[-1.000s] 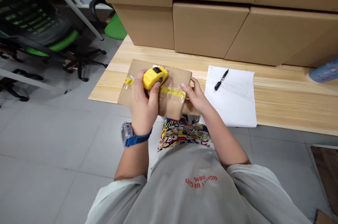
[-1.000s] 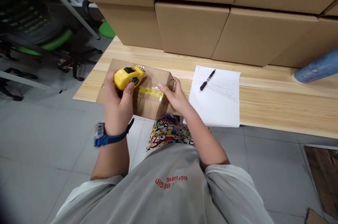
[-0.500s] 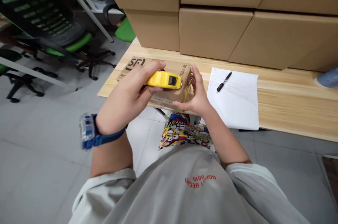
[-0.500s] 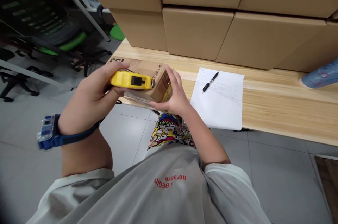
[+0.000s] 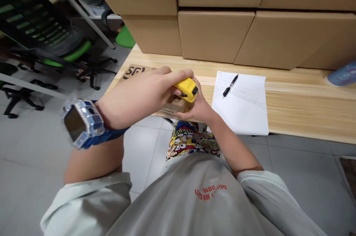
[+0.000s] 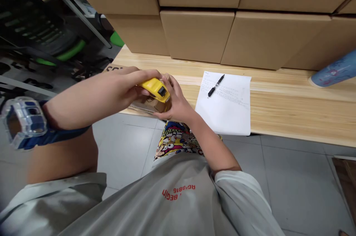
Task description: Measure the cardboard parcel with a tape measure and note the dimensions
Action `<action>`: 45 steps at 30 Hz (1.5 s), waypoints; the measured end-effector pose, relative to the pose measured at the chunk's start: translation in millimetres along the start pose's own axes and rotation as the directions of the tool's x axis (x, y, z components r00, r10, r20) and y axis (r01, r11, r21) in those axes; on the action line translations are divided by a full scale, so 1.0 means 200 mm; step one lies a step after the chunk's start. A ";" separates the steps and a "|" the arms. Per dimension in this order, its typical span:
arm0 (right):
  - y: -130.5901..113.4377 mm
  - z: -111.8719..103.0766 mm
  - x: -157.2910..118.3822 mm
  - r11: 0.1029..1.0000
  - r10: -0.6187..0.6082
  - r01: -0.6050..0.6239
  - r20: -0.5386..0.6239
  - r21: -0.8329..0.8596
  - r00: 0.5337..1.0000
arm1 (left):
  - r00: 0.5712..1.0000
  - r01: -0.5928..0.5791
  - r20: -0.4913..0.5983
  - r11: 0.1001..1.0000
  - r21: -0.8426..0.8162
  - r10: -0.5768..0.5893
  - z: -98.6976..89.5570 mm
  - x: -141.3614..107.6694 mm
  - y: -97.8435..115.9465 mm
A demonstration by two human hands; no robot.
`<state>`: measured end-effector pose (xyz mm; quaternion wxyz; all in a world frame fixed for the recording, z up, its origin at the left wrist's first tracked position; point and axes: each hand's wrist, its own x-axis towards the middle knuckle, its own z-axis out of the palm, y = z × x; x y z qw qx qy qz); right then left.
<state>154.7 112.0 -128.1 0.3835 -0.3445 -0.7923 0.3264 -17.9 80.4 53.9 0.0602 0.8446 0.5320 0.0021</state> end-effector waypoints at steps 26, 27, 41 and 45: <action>0.08 0.11 0.00 0.969 -0.212 0.197 -0.088 -0.150 0.973 | 0.991 0.128 -0.056 0.954 0.270 -0.118 -0.04 -0.01 0.04; 0.09 0.11 0.00 0.975 -0.168 0.155 -0.067 -0.162 0.983 | 0.993 0.115 -0.059 0.961 0.253 -0.103 -0.03 -0.01 0.02; 0.12 0.12 0.00 0.894 -0.311 0.249 -0.118 -0.374 0.943 | 0.977 0.212 -0.013 0.954 0.213 -0.214 -0.07 -0.03 -0.21; 0.09 0.09 0.00 0.877 -0.306 0.245 -0.086 -0.413 0.948 | 0.962 0.269 -0.085 0.950 0.159 -0.258 -0.07 -0.10 -0.37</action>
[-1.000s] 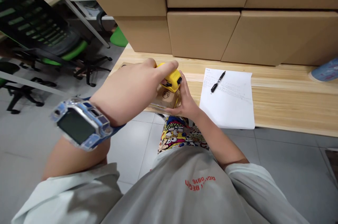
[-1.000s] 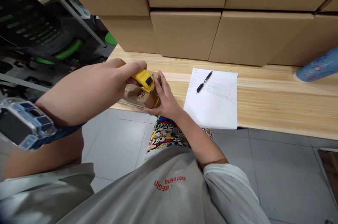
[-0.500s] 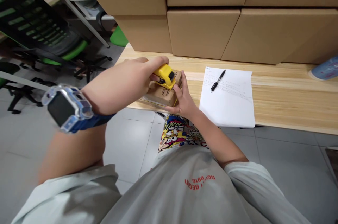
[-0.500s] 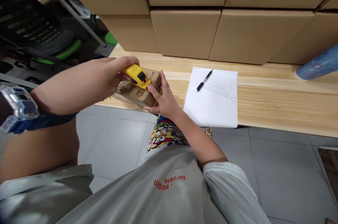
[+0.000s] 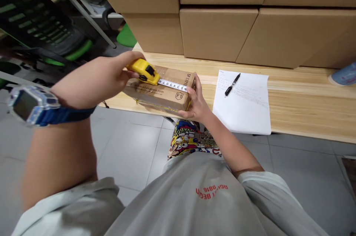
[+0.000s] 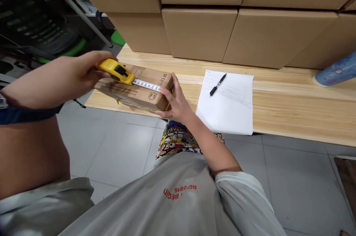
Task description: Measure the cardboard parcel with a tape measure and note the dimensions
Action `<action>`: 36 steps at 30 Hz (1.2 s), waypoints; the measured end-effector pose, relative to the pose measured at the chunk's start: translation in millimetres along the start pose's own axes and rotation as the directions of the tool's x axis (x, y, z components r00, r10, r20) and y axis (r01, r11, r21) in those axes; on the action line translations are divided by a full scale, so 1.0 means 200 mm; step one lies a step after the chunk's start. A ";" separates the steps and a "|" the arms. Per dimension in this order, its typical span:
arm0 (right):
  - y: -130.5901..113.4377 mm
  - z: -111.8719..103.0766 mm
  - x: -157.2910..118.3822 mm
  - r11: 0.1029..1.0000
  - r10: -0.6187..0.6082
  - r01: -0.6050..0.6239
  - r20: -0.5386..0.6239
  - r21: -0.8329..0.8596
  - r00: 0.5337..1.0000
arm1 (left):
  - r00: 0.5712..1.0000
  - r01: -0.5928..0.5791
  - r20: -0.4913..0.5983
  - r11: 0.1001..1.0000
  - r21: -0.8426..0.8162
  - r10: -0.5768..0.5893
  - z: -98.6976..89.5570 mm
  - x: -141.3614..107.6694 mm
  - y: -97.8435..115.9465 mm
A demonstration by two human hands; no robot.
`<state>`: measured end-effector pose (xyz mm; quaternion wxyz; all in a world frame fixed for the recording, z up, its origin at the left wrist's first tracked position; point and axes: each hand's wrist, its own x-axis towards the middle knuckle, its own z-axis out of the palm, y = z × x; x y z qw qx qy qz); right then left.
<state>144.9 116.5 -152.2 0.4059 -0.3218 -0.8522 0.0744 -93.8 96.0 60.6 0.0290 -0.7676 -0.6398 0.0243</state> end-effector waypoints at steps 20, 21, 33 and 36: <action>0.01 -0.06 -0.01 0.979 0.161 -0.143 0.118 -0.148 0.980 | 0.925 0.373 -0.086 0.928 0.029 -0.369 0.12 -0.16 -0.48; 0.01 -0.06 -0.01 0.981 0.147 -0.129 0.118 -0.148 0.982 | 0.920 0.385 -0.082 0.923 0.016 -0.382 0.12 -0.16 -0.48; 0.05 0.01 0.00 1.000 -0.014 0.015 -0.047 0.014 0.999 | 0.947 0.314 -0.046 0.947 -0.068 -0.317 0.05 -0.15 -0.31; 0.05 0.03 0.01 0.999 -0.024 0.027 -0.072 0.037 0.997 | 0.961 0.269 -0.044 0.961 -0.063 -0.272 0.04 -0.13 -0.23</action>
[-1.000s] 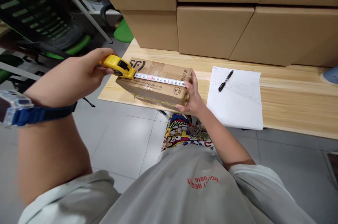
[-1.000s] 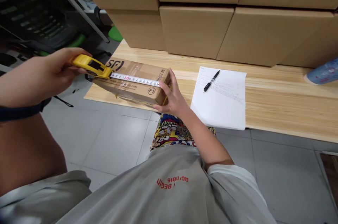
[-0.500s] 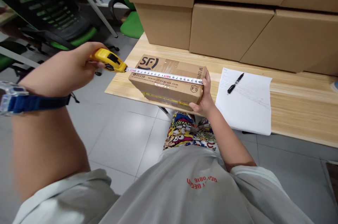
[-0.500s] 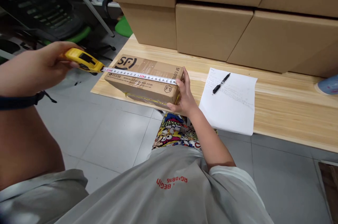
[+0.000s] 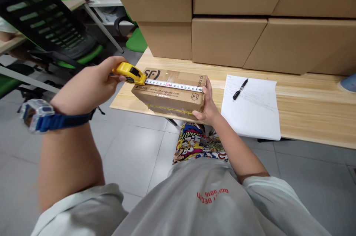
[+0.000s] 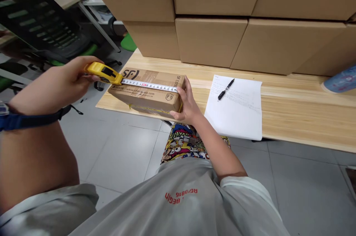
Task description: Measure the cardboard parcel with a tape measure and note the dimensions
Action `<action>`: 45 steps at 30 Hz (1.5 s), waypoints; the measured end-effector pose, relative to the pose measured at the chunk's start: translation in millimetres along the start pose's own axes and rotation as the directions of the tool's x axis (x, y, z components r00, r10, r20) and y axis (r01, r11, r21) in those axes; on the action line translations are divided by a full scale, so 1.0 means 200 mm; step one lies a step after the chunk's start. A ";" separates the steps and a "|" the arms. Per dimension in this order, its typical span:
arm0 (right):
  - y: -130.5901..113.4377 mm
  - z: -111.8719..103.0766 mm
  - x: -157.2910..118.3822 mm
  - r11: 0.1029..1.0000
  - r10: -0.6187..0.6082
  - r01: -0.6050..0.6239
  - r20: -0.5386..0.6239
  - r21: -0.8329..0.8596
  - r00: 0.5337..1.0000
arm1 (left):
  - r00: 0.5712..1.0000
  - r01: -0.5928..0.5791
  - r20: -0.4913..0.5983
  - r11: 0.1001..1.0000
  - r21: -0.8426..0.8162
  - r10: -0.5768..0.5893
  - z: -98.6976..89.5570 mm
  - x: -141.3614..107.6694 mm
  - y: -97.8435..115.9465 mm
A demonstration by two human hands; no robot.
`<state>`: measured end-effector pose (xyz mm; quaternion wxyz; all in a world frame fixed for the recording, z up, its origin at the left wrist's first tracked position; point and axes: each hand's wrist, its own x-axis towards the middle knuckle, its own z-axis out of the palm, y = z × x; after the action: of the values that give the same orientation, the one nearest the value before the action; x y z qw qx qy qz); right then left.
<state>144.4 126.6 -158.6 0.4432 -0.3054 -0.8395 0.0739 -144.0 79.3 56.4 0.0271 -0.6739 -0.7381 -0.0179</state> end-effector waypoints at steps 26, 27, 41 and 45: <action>-0.12 -0.07 0.04 0.986 0.155 -0.163 0.178 0.033 0.972 | 0.856 -0.515 -0.182 0.831 -0.208 0.484 0.15 -0.05 0.55; -0.14 -0.12 0.05 0.979 0.175 -0.191 0.196 0.066 0.965 | 0.850 -0.522 -0.229 0.817 -0.246 0.474 0.18 -0.05 0.55; 0.47 -0.87 0.07 0.777 0.509 -0.086 0.543 -0.623 0.668 | 0.902 -0.256 -0.428 0.869 -0.424 0.057 0.36 -0.17 0.70; 0.55 -0.86 0.07 0.795 0.439 0.101 0.682 -0.598 0.585 | 0.889 -0.253 -0.455 0.877 -0.408 0.045 0.38 -0.17 0.72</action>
<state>323.1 197.8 -88.7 -0.1025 -0.4420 -0.8911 -0.0128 2.0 63.4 -22.6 0.0324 -0.6964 -0.6327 -0.3373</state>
